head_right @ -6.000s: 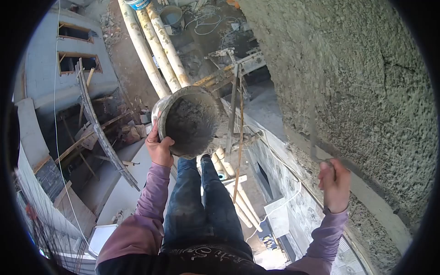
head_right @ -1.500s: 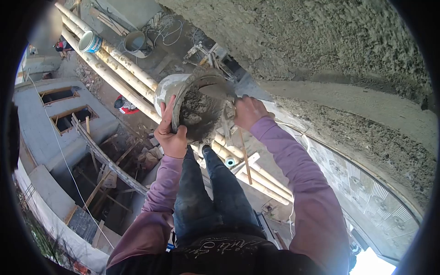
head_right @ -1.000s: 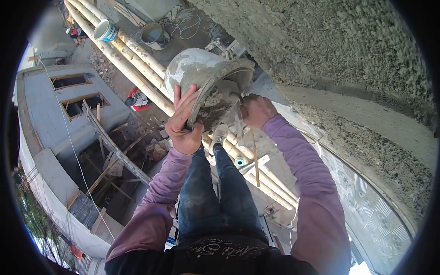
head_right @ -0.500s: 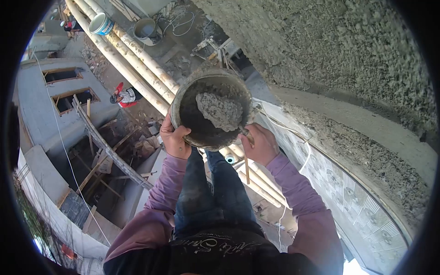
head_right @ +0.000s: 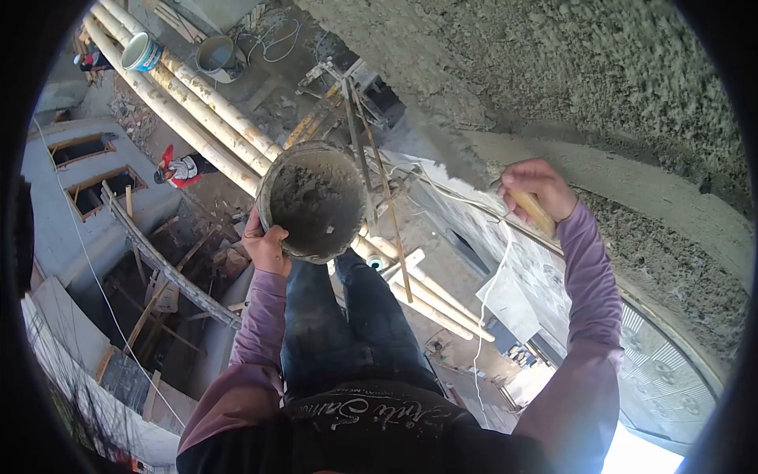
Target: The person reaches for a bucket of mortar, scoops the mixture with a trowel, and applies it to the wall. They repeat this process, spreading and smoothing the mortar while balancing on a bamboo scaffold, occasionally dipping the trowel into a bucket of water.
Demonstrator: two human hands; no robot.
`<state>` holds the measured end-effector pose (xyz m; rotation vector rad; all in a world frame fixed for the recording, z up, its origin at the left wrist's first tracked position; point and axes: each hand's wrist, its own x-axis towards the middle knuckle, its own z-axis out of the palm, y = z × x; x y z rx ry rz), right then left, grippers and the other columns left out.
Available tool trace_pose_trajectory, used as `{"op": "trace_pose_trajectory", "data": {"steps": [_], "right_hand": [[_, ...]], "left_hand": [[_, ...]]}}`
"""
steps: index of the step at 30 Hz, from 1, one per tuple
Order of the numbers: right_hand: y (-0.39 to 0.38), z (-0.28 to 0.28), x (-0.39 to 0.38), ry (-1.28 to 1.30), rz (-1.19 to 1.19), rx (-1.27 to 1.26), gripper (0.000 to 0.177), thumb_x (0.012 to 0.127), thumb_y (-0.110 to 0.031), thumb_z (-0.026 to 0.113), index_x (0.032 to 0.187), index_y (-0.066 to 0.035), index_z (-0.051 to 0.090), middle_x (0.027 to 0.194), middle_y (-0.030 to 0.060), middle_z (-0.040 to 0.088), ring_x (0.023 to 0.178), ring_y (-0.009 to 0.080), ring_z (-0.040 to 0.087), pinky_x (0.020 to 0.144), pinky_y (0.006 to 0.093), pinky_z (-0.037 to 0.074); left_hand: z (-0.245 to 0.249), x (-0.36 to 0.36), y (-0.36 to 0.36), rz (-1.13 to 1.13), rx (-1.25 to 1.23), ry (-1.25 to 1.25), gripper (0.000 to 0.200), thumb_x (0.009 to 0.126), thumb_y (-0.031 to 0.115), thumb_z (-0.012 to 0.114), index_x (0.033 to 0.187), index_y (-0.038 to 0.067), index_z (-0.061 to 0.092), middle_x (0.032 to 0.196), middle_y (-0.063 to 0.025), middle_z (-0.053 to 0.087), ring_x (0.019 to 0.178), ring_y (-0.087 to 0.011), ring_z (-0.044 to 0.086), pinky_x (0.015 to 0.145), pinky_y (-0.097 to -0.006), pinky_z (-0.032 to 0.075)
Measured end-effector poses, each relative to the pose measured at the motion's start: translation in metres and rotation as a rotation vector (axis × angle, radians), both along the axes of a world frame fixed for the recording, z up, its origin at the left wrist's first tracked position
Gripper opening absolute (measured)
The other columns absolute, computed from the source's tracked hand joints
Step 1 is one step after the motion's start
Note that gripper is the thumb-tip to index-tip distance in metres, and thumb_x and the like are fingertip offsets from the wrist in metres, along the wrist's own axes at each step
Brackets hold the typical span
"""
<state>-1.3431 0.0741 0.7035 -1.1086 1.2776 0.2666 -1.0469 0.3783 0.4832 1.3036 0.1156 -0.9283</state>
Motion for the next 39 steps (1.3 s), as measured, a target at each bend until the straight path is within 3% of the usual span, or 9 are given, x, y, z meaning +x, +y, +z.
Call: {"op": "trace_pose_trajectory", "data": {"steps": [2,7,11,13,16,18,30,36,39], "right_hand": [[0.036,0.049,-0.004,0.385,0.004,-0.643,0.025,0.098,-0.016,0.053,0.083,0.002,0.061,0.06,0.0041,0.054,0.043,0.0101,0.047,0.039,0.0271,0.037],[0.127,0.141,-0.032,0.339,-0.269,-0.989,0.022,0.099,-0.017,0.053,0.089,0.001,0.061,0.058,-0.0005,0.049,0.045,0.0056,0.04,0.042,0.0223,0.029],[0.1,0.033,-0.031,0.453,0.266,-0.997,0.012,0.09,-0.011,0.065,0.093,0.001,0.062,0.07,0.0069,0.059,0.057,0.0151,0.054,0.051,0.031,0.041],[0.097,-0.083,-0.034,0.231,0.259,-1.044,0.022,0.082,-0.011,0.073,0.097,-0.001,0.061,0.082,0.0192,0.062,0.075,0.0393,0.062,0.067,0.0418,0.049],[0.079,-0.205,-0.051,0.313,0.289,-1.185,0.024,0.082,-0.016,0.073,0.099,-0.003,0.062,0.091,0.0189,0.063,0.082,0.0421,0.063,0.072,0.0474,0.051],[0.068,-0.208,-0.052,0.356,0.19,-1.247,0.024,0.082,-0.016,0.073,0.099,-0.002,0.062,0.09,0.0186,0.063,0.081,0.0421,0.063,0.071,0.0473,0.051],[0.098,-0.004,-0.065,0.554,0.014,-1.245,0.019,0.085,-0.012,0.073,0.096,0.001,0.066,0.081,0.0149,0.066,0.069,0.0274,0.063,0.066,0.0346,0.049],[0.104,0.028,-0.03,0.661,0.281,-1.606,0.023,0.081,-0.007,0.077,0.098,0.001,0.064,0.081,0.0138,0.063,0.069,0.0285,0.063,0.064,0.0358,0.05],[0.117,0.028,0.03,0.401,0.29,-1.331,0.023,0.078,-0.005,0.078,0.097,0.001,0.065,0.081,0.0143,0.064,0.068,0.0292,0.065,0.063,0.0367,0.051]], "left_hand": [[0.005,0.01,0.001,0.017,-0.007,-0.032,0.068,0.061,-0.015,0.046,0.126,-0.004,0.062,0.108,-0.0063,0.069,0.089,-0.014,0.065,0.073,-0.021,0.049],[0.019,0.012,-0.008,-0.017,-0.004,0.001,0.067,0.061,-0.014,0.048,0.126,-0.004,0.062,0.108,-0.0052,0.069,0.09,-0.0134,0.064,0.074,-0.0218,0.048],[0.007,0.007,-0.017,-0.018,0.006,-0.04,0.069,0.06,-0.013,0.047,0.126,-0.004,0.061,0.108,-0.0054,0.068,0.09,-0.0136,0.064,0.075,-0.0219,0.049],[0.007,0.008,-0.015,-0.032,0.015,-0.04,0.069,0.06,-0.013,0.046,0.127,-0.004,0.061,0.108,-0.0054,0.068,0.09,-0.0133,0.064,0.075,-0.0216,0.049],[0.002,0.017,-0.015,-0.103,0.034,-0.045,0.069,0.06,-0.013,0.046,0.127,-0.004,0.061,0.11,-0.0057,0.068,0.091,-0.0133,0.065,0.075,-0.0216,0.049],[0.003,0.021,-0.014,-0.132,0.029,-0.043,0.07,0.06,-0.013,0.046,0.128,-0.004,0.06,0.111,-0.0059,0.068,0.091,-0.0134,0.065,0.075,-0.0217,0.049],[-0.008,0.014,0.0,-0.122,0.09,-0.036,0.066,0.061,-0.014,0.047,0.125,-0.005,0.062,0.11,-0.0054,0.068,0.091,-0.0132,0.064,0.071,-0.0212,0.048],[-0.01,0.005,0.0,-0.066,0.102,0.007,0.061,0.062,-0.014,0.05,0.12,-0.005,0.065,0.104,-0.0039,0.069,0.08,-0.0103,0.063,0.062,-0.0217,0.048],[-0.015,0.005,0.003,-0.098,0.117,0.015,0.066,0.062,-0.014,0.047,0.125,-0.004,0.062,0.109,-0.0056,0.069,0.088,-0.014,0.065,0.074,-0.022,0.048]]}}
